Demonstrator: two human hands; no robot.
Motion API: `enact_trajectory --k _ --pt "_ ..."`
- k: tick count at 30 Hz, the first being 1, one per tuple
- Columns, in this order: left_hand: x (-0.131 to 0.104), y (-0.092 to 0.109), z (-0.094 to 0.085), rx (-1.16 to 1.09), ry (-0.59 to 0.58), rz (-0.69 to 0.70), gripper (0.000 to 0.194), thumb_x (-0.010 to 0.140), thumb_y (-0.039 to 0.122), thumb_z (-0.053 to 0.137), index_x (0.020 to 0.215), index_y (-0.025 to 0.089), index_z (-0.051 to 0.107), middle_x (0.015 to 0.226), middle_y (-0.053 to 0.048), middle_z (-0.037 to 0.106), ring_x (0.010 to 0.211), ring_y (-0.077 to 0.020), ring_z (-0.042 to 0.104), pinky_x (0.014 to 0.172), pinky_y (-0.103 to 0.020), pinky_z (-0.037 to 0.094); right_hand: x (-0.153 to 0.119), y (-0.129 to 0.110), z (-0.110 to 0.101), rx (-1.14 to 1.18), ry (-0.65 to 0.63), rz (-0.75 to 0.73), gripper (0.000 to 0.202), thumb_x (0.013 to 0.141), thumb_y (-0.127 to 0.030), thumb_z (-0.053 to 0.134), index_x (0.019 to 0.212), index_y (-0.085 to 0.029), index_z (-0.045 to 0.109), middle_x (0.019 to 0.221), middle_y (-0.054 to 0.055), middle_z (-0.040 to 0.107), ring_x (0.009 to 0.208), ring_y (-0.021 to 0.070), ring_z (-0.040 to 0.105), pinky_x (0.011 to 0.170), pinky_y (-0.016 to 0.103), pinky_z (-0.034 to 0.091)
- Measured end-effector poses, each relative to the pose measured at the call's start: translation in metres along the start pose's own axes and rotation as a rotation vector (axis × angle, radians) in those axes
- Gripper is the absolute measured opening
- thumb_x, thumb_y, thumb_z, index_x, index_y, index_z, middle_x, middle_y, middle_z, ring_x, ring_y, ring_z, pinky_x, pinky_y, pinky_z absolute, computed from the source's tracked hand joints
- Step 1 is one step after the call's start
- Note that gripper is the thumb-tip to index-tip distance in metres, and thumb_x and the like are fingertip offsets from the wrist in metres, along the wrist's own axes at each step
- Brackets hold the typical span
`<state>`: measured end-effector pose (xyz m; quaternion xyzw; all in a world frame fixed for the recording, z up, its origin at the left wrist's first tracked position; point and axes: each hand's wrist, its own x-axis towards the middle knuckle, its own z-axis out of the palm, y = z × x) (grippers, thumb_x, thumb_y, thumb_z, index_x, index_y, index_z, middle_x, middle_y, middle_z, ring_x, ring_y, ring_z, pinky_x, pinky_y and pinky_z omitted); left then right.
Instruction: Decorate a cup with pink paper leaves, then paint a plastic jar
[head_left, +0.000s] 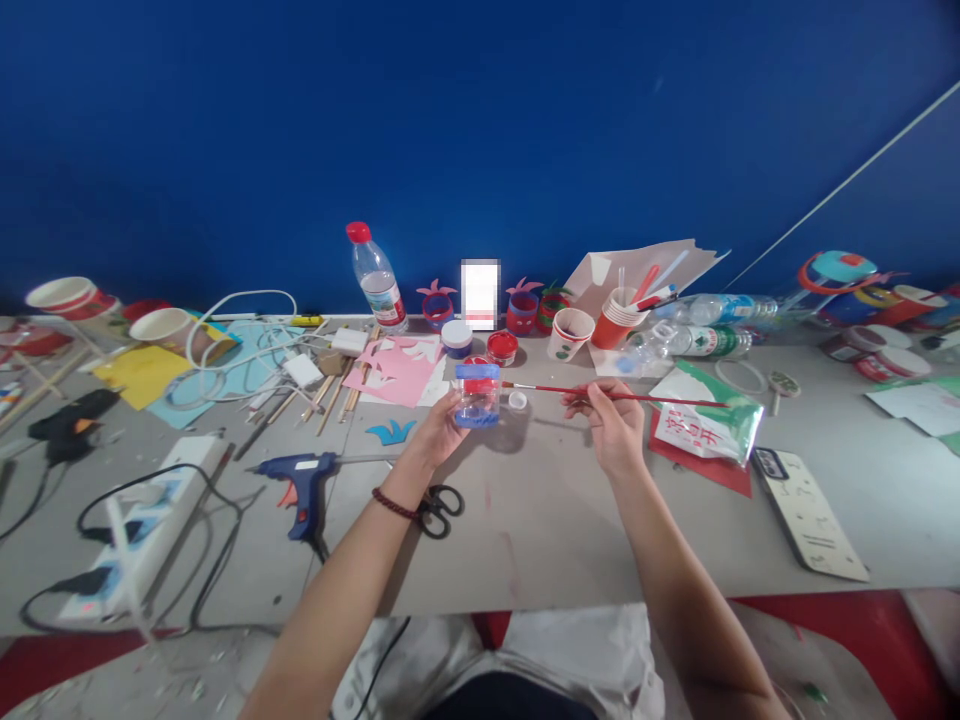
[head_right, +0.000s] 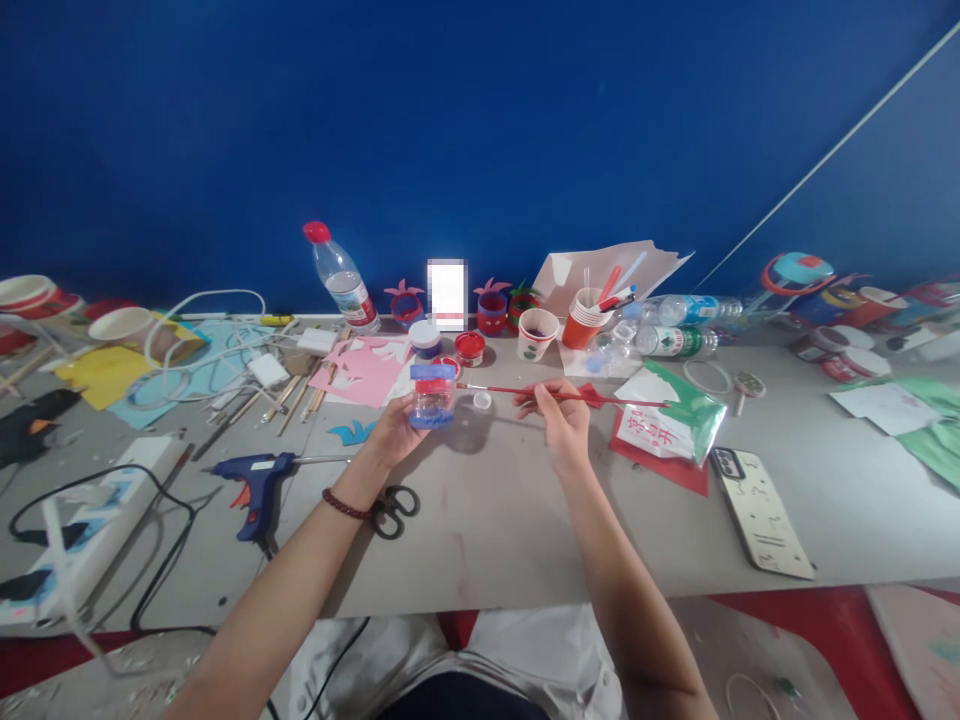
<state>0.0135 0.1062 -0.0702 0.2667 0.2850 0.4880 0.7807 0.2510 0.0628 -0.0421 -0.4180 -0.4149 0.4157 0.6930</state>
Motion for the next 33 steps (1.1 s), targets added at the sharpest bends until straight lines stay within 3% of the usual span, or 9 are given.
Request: enact_trajectory --k 12,26,33 --pt "0.003 -0.008 -0.006 0.130 -0.017 0.011 0.044 0.067 0.037 0.082 0.102 0.014 0.069 0.101 -0.009 0.076 0.096 -0.0233 0.070 0.091 -0.035 0.049 -0.008 0.001 0.009 -0.038 -0.130 -0.005 0.023 0.087 -0.041 0.069 0.084 -0.019 0.063 0.073 0.004 0.073 0.072 0.0209 0.073 0.056 0.033 0.060" --pt "0.002 -0.004 -0.003 0.051 0.030 0.056 0.045 0.064 0.041 0.084 0.100 0.016 0.070 0.096 -0.005 0.075 0.091 -0.0200 0.069 0.089 -0.032 0.050 -0.002 -0.002 0.005 -0.156 -0.018 -0.083 0.026 0.086 -0.043 0.069 0.083 -0.019 0.062 0.070 0.005 0.073 0.065 0.0202 0.072 0.052 0.031 0.059" --pt "0.003 -0.006 0.000 0.108 0.090 0.111 0.046 0.058 0.038 0.089 0.090 0.018 0.063 0.094 -0.004 0.073 0.093 -0.0196 0.068 0.089 -0.033 0.047 -0.008 -0.003 0.008 -0.259 -0.029 -0.157 0.022 0.089 -0.039 0.067 0.083 -0.018 0.064 0.073 0.005 0.073 0.062 0.0176 0.070 0.055 0.031 0.059"
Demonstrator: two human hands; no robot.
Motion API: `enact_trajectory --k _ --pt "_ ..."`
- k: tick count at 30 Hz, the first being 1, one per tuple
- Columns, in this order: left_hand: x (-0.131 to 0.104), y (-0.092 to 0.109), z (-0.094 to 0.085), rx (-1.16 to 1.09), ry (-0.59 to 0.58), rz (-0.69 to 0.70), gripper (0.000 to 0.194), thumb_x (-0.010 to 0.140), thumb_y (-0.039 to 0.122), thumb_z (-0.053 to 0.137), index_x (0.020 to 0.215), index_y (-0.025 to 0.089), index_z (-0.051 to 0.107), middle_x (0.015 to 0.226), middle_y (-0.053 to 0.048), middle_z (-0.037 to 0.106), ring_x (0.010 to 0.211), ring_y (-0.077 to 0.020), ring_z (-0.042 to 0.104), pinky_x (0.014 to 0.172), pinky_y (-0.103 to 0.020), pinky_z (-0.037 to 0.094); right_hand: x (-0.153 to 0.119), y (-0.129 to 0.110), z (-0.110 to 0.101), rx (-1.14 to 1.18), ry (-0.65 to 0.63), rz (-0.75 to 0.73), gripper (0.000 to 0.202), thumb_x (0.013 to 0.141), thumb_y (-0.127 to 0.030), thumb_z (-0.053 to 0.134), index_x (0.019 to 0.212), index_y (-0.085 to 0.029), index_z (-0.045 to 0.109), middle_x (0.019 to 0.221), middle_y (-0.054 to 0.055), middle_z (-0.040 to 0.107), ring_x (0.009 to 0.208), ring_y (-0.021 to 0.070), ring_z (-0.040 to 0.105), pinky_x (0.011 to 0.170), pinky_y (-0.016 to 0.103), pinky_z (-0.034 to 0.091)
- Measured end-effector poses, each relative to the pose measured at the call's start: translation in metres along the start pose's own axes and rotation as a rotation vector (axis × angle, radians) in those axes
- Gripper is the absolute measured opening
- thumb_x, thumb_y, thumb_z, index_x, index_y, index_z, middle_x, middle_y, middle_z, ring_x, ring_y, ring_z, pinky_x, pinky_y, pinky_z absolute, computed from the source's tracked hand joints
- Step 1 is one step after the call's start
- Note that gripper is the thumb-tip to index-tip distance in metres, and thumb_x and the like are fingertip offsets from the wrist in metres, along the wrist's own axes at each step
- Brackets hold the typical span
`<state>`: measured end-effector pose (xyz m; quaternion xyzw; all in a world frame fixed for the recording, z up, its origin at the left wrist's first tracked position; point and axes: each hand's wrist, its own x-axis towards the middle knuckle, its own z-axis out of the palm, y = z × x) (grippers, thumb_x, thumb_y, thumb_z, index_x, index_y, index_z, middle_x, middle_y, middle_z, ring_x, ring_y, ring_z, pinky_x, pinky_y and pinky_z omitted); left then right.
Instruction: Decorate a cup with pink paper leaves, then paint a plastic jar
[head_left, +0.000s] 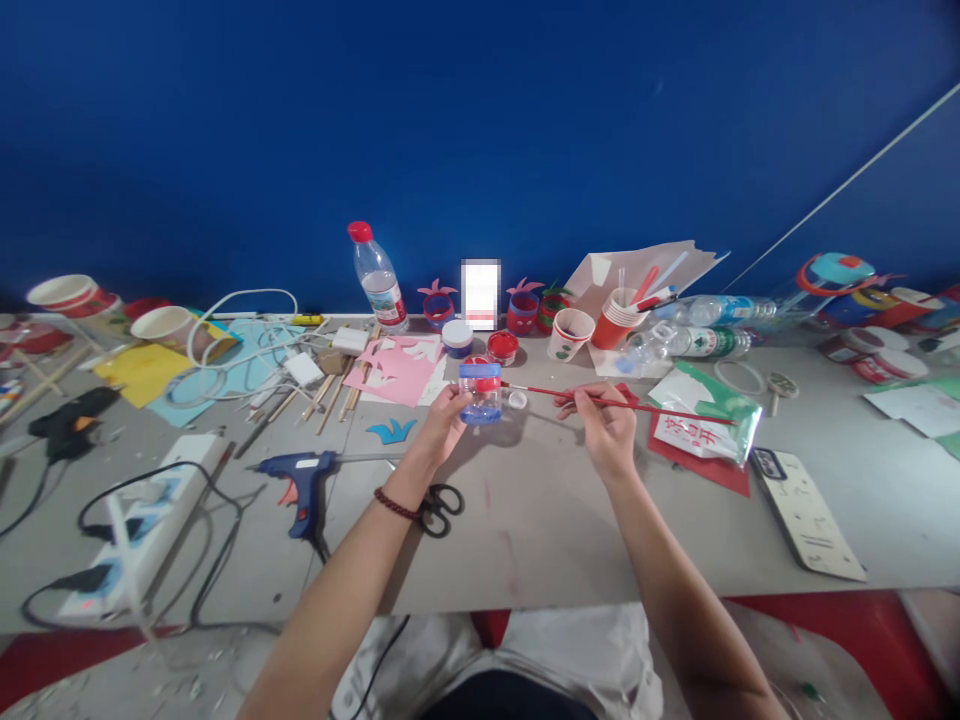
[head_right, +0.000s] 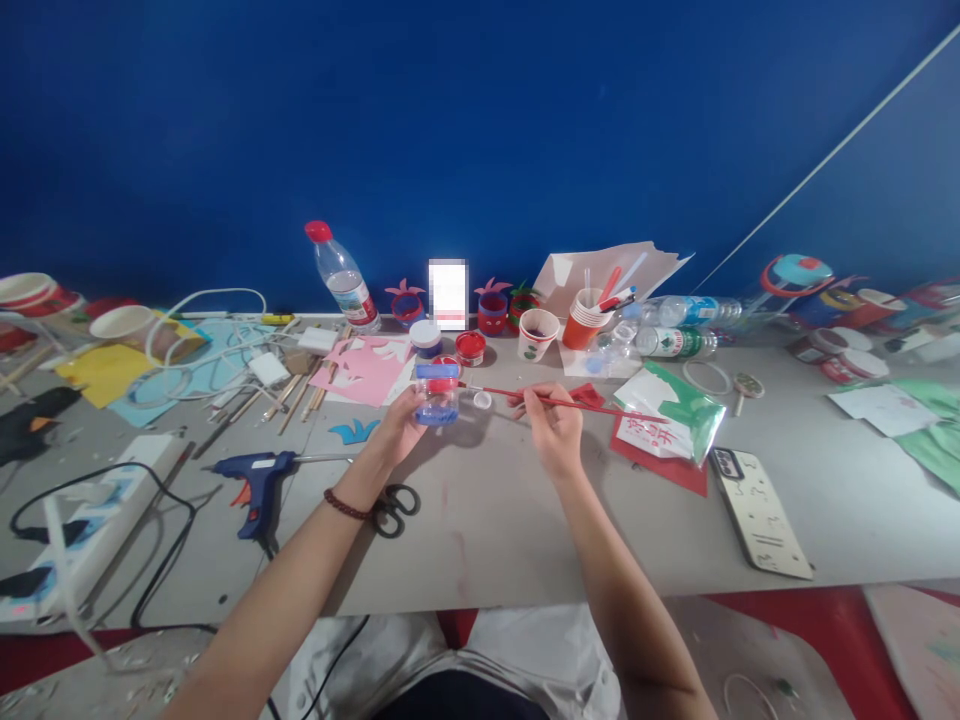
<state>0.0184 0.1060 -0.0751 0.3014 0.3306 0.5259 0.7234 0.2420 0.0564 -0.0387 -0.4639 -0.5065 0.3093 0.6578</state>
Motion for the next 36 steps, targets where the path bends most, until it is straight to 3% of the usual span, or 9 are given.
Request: enact_trajectory --k 11,24,31,36 --pt "0.004 -0.010 -0.001 0.193 0.164 0.118 0.059 0.052 0.037 0.091 0.094 0.019 0.054 0.100 -0.005 0.068 0.102 -0.0219 0.064 0.093 -0.038 0.046 -0.008 0.000 0.002 -0.034 -0.055 -0.044 0.016 0.092 -0.033 0.063 0.088 -0.018 0.064 0.078 0.005 0.073 0.062 0.0158 0.069 0.062 0.031 0.058" --pt "0.000 -0.012 0.001 0.229 0.121 0.106 0.058 0.056 0.036 0.091 0.097 0.019 0.054 0.107 -0.009 0.068 0.108 -0.0247 0.064 0.097 -0.041 0.046 -0.010 -0.008 0.009 0.011 -0.077 0.005 0.020 0.090 -0.039 0.065 0.085 -0.019 0.065 0.077 0.005 0.074 0.061 0.0164 0.070 0.060 0.031 0.057" --pt "0.000 -0.009 0.002 0.156 0.101 0.099 0.057 0.055 0.036 0.091 0.095 0.018 0.054 0.098 -0.003 0.068 0.095 -0.0184 0.065 0.090 -0.034 0.047 -0.006 -0.008 0.005 -0.032 -0.033 -0.020 0.023 0.090 -0.040 0.065 0.083 -0.019 0.064 0.074 0.005 0.073 0.059 0.0165 0.069 0.059 0.031 0.058" --pt "0.002 -0.008 0.002 0.104 0.110 0.096 0.056 0.053 0.034 0.092 0.092 0.019 0.055 0.094 -0.003 0.070 0.093 -0.0194 0.066 0.091 -0.035 0.046 -0.004 -0.004 0.001 -0.074 0.021 -0.030 0.023 0.090 -0.041 0.064 0.083 -0.019 0.063 0.076 0.005 0.073 0.061 0.0173 0.069 0.060 0.032 0.058"
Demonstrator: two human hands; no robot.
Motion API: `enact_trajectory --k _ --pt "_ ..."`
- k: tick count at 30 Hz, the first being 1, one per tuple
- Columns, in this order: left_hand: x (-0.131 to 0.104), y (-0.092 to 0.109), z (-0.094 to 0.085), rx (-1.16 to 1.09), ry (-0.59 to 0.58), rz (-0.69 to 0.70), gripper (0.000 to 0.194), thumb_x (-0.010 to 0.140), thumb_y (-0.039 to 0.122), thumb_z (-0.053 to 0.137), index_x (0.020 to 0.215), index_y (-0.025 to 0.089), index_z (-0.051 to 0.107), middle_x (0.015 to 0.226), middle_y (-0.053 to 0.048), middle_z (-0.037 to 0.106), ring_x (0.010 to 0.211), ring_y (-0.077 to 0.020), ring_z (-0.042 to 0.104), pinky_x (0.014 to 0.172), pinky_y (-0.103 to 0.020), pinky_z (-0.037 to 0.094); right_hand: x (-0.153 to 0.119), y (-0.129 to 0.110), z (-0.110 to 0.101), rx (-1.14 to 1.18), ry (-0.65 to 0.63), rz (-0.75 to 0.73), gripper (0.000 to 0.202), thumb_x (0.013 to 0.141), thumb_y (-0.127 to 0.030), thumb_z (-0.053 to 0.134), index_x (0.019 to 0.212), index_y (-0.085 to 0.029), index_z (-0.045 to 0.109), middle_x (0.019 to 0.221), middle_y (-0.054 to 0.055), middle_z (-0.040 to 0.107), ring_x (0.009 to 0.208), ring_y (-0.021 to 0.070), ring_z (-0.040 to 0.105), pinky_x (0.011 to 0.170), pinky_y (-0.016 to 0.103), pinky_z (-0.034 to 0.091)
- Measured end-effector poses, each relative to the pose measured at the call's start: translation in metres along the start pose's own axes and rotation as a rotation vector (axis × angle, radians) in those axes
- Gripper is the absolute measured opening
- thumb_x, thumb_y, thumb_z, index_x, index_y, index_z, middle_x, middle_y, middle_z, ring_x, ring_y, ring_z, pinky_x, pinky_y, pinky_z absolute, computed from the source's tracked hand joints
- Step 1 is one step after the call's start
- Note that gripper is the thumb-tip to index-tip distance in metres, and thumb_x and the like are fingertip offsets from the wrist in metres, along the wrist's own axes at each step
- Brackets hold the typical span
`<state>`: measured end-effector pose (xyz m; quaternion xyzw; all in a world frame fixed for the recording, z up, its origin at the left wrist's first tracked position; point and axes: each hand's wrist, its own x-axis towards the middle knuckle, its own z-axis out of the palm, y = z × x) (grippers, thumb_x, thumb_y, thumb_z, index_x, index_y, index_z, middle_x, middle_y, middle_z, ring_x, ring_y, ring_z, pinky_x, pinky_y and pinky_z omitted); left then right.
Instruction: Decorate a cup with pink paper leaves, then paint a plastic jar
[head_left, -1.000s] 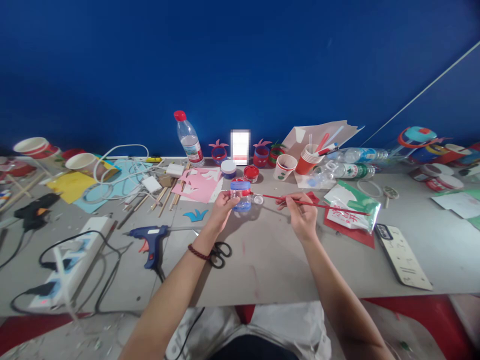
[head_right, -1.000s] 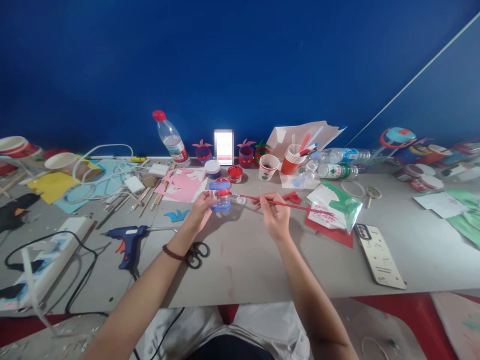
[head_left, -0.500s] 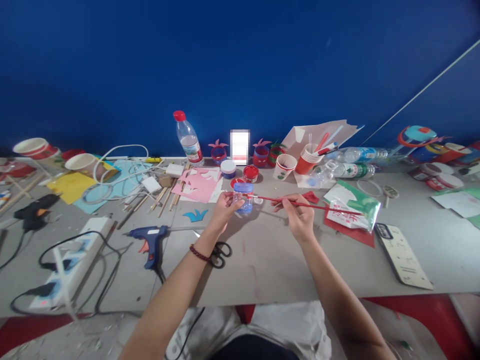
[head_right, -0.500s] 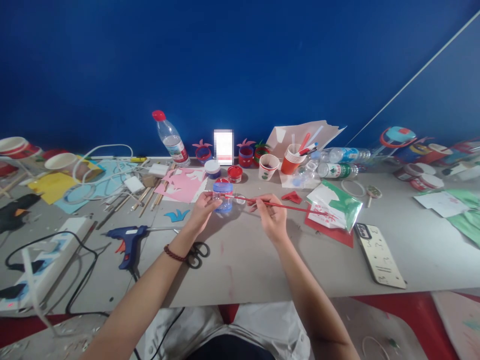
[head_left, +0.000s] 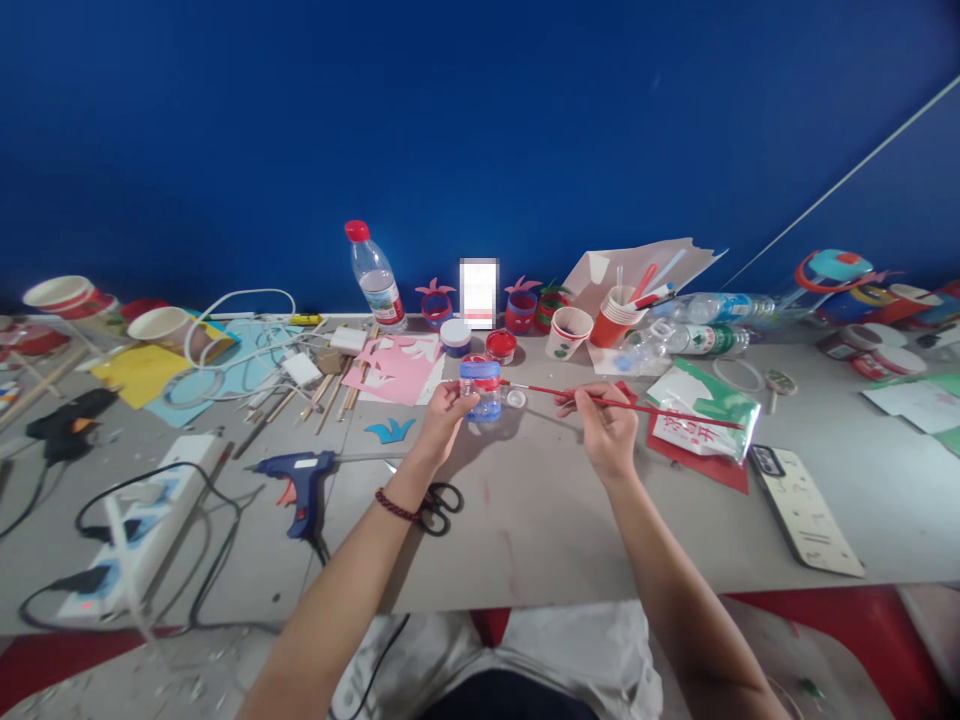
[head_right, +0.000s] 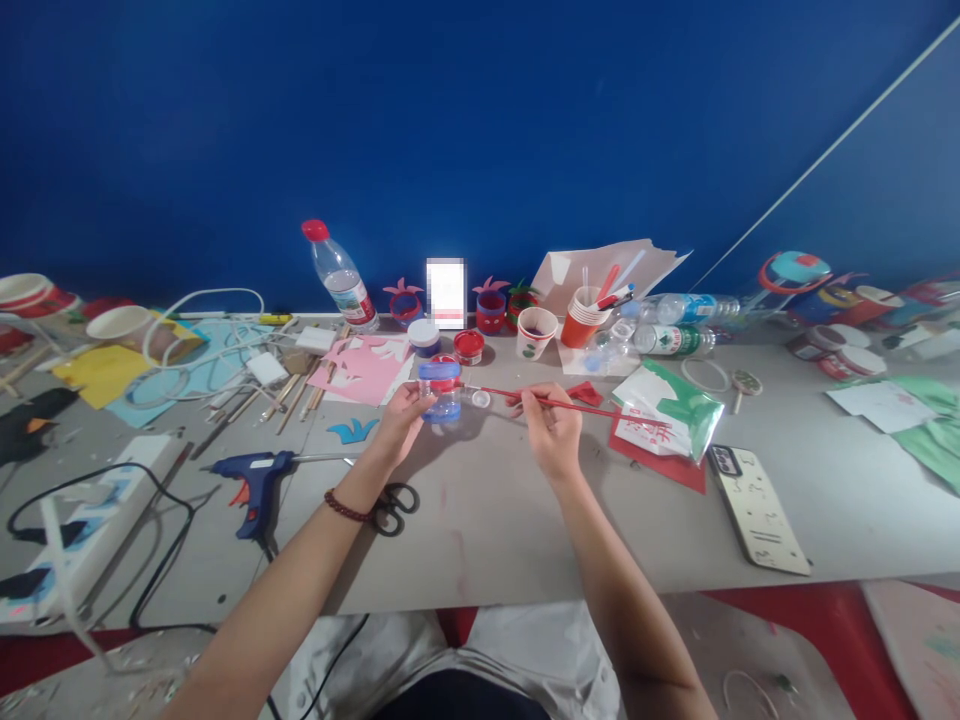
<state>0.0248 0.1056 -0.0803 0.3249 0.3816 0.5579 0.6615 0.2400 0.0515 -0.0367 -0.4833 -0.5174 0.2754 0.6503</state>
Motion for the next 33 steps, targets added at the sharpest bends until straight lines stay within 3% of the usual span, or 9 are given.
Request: enact_trajectory --k 5,12,18,33 --pt "-0.002 0.001 0.002 0.040 0.030 0.029 0.055 0.055 0.036 0.090 0.094 0.019 0.055 0.096 -0.003 0.069 0.095 -0.0196 0.065 0.090 -0.035 0.046 -0.005 0.007 0.000 -0.080 -0.010 -0.053 0.017 0.092 -0.034 0.061 0.087 -0.019 0.063 0.079 0.005 0.071 0.064 0.0163 0.069 0.064 0.031 0.057" --pt "-0.004 -0.001 0.005 0.190 0.163 0.106 0.057 0.054 0.032 0.090 0.096 0.019 0.053 0.099 -0.005 0.065 0.097 -0.0198 0.062 0.092 -0.036 0.045 -0.014 0.006 0.005 -0.198 -0.041 -0.151 0.013 0.094 -0.031 0.059 0.087 -0.021 0.065 0.080 0.005 0.073 0.067 0.0181 0.070 0.066 0.033 0.057" --pt "-0.006 -0.003 0.009 0.235 0.233 0.154 0.054 0.055 0.027 0.090 0.094 0.020 0.053 0.096 -0.003 0.064 0.097 -0.0186 0.061 0.092 -0.036 0.045 -0.019 0.006 0.008 -0.189 -0.075 -0.140 0.012 0.094 -0.030 0.058 0.089 -0.022 0.065 0.081 0.005 0.073 0.069 0.0182 0.071 0.068 0.033 0.057" --pt "-0.003 -0.008 0.002 0.185 0.155 0.087 0.058 0.057 0.036 0.089 0.098 0.020 0.052 0.099 -0.004 0.065 0.095 -0.0197 0.063 0.088 -0.036 0.049 -0.018 0.003 0.011 -0.136 -0.108 -0.105 0.015 0.095 -0.034 0.058 0.089 -0.021 0.065 0.081 0.005 0.073 0.071 0.0184 0.070 0.068 0.034 0.057"
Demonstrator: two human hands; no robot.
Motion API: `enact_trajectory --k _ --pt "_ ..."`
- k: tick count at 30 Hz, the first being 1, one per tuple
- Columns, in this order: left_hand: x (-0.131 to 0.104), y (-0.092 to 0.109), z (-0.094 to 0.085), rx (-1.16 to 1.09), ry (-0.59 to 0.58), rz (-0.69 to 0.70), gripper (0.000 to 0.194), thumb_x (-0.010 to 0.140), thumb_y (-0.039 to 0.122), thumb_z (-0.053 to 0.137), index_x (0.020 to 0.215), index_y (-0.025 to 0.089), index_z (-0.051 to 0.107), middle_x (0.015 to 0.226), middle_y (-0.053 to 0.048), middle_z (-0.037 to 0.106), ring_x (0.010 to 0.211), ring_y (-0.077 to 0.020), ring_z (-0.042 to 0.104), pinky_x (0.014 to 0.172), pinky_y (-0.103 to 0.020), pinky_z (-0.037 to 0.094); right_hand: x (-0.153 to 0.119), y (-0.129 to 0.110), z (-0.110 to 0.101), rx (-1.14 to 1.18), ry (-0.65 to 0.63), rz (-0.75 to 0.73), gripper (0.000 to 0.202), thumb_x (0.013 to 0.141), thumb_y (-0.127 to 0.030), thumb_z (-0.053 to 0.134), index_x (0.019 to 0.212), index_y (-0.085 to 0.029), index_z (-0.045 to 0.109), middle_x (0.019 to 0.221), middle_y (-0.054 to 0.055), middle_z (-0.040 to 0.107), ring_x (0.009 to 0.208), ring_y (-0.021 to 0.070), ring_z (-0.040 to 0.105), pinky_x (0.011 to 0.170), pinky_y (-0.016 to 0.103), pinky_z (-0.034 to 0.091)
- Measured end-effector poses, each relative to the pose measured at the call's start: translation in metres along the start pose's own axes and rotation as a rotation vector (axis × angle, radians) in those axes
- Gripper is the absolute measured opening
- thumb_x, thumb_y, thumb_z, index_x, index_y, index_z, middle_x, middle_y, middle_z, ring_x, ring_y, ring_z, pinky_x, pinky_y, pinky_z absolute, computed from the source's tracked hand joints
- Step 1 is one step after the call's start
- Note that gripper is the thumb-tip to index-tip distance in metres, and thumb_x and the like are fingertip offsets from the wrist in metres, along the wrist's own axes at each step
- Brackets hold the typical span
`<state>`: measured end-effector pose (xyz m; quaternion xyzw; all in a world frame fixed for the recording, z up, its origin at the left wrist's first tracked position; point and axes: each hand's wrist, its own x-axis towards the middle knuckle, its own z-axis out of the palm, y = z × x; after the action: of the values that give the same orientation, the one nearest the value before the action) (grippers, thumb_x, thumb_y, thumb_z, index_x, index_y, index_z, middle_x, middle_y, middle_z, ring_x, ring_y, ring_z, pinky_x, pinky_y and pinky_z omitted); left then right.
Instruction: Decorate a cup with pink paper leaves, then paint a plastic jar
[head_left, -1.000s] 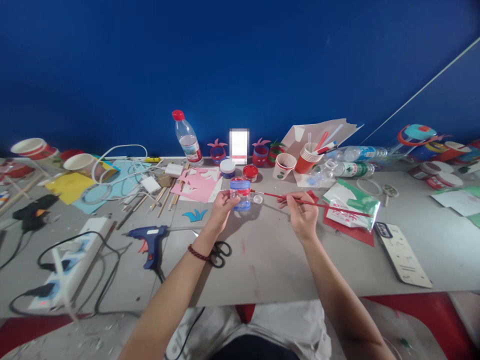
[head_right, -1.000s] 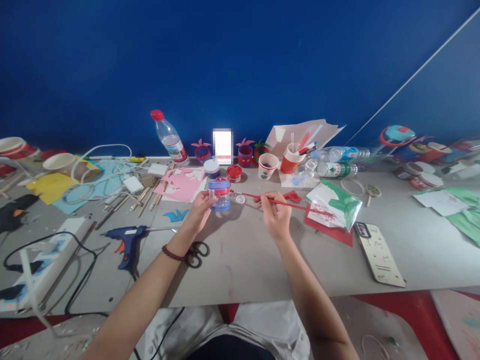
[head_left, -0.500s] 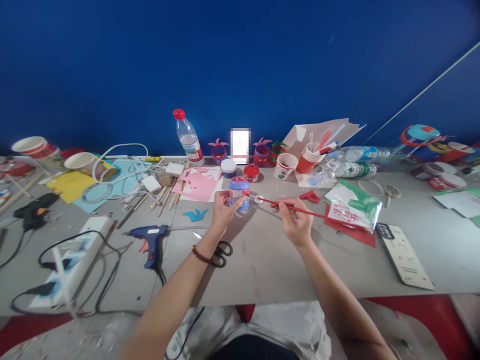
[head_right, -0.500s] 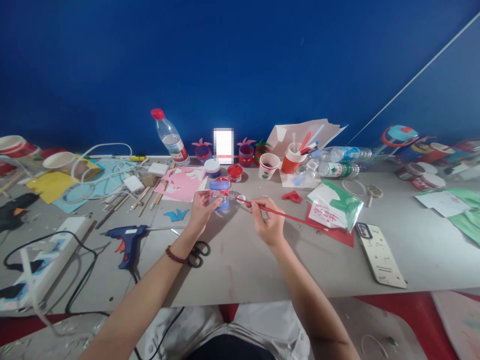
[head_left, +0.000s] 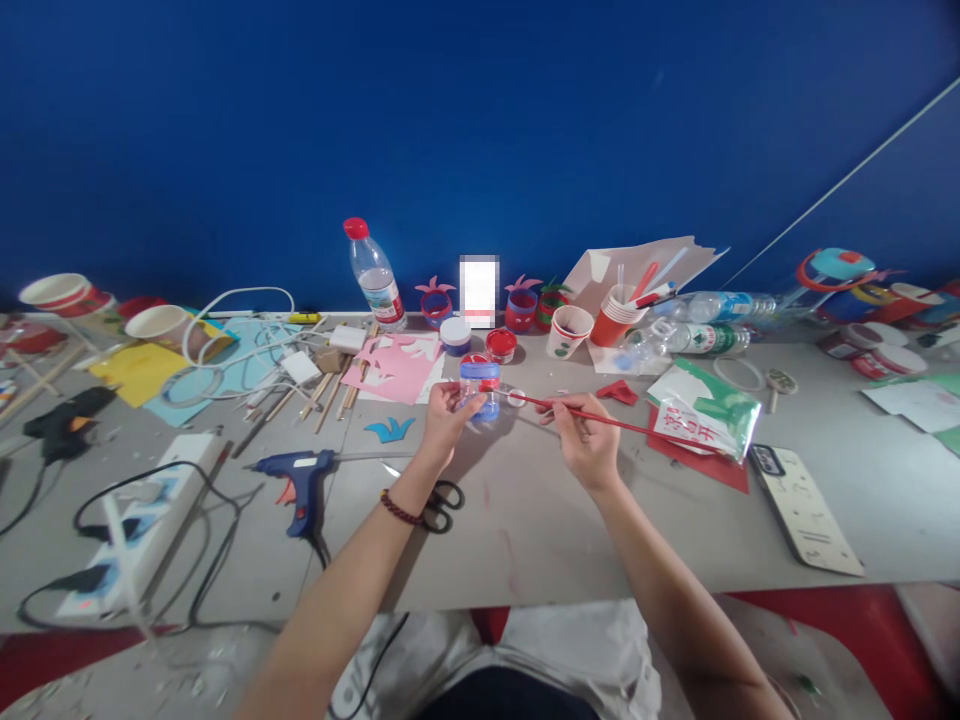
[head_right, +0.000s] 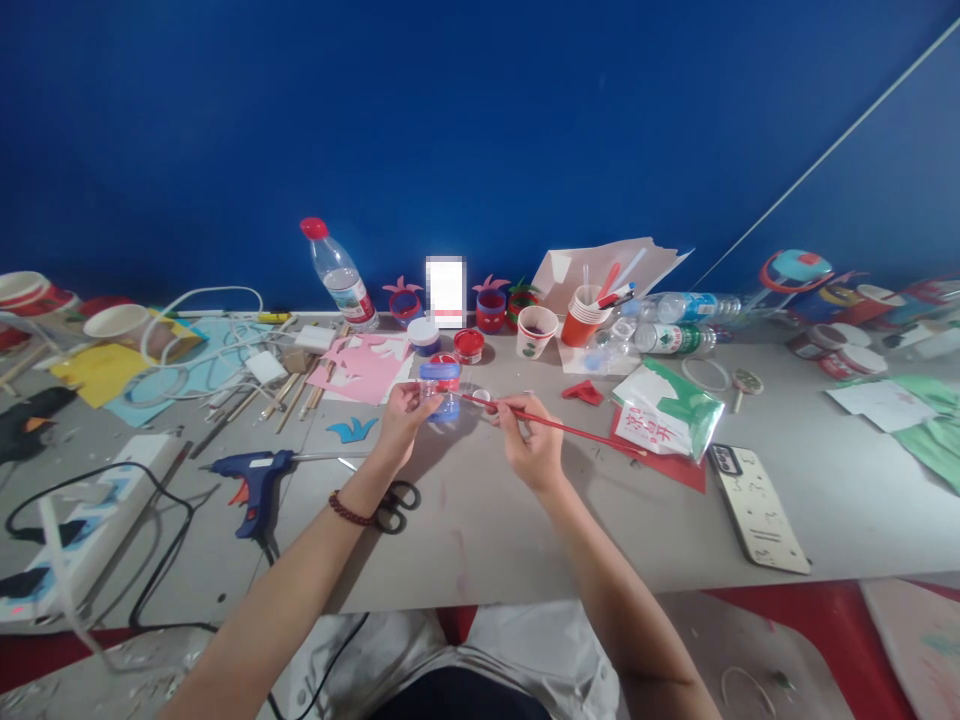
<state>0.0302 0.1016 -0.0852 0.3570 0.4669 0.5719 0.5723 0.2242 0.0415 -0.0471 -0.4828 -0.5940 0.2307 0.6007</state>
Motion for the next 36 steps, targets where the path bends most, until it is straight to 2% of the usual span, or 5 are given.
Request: enact_trajectory --k 6,10,21,27,36 --pt "0.000 0.005 0.000 -0.066 -0.020 -0.009 0.058 0.055 0.038 0.089 0.095 0.020 0.052 0.098 -0.004 0.065 0.094 -0.0203 0.064 0.087 -0.036 0.048 0.006 -0.001 -0.005 -0.129 0.084 -0.029 0.015 0.093 -0.032 0.058 0.086 -0.021 0.065 0.077 0.005 0.073 0.068 0.0189 0.070 0.065 0.033 0.056" --pt "-0.001 0.007 0.000 -0.047 -0.021 -0.004 0.060 0.054 0.037 0.090 0.095 0.020 0.050 0.098 -0.004 0.065 0.095 -0.0202 0.063 0.087 -0.035 0.048 0.005 0.003 -0.006 -0.173 0.093 -0.041 0.013 0.093 -0.029 0.058 0.086 -0.021 0.065 0.078 0.005 0.072 0.070 0.0192 0.070 0.066 0.033 0.055" --pt "-0.005 0.004 0.006 0.234 0.099 0.156 0.057 0.053 0.030 0.088 0.094 0.020 0.049 0.095 -0.002 0.061 0.090 -0.0160 0.062 0.082 -0.032 0.050 0.003 -0.006 0.000 -0.262 0.080 -0.195 0.009 0.092 -0.021 0.058 0.086 -0.021 0.064 0.075 0.003 0.074 0.067 0.0168 0.071 0.065 0.029 0.055" --pt "-0.005 0.001 0.005 0.342 0.104 0.237 0.054 0.058 0.028 0.087 0.096 0.020 0.051 0.098 -0.003 0.060 0.089 -0.0153 0.062 0.083 -0.033 0.050 0.000 -0.012 0.002 -0.265 0.076 -0.242 0.009 0.091 -0.018 0.058 0.087 -0.021 0.064 0.075 0.003 0.074 0.067 0.0167 0.071 0.064 0.028 0.056" --pt "-0.007 0.001 0.006 0.311 0.094 0.178 0.054 0.056 0.029 0.088 0.094 0.020 0.050 0.095 -0.002 0.060 0.088 -0.0154 0.061 0.083 -0.033 0.049 -0.002 -0.014 0.002 -0.177 0.021 -0.162 0.008 0.092 -0.021 0.058 0.089 -0.020 0.066 0.076 0.004 0.075 0.070 0.0178 0.073 0.065 0.029 0.057"
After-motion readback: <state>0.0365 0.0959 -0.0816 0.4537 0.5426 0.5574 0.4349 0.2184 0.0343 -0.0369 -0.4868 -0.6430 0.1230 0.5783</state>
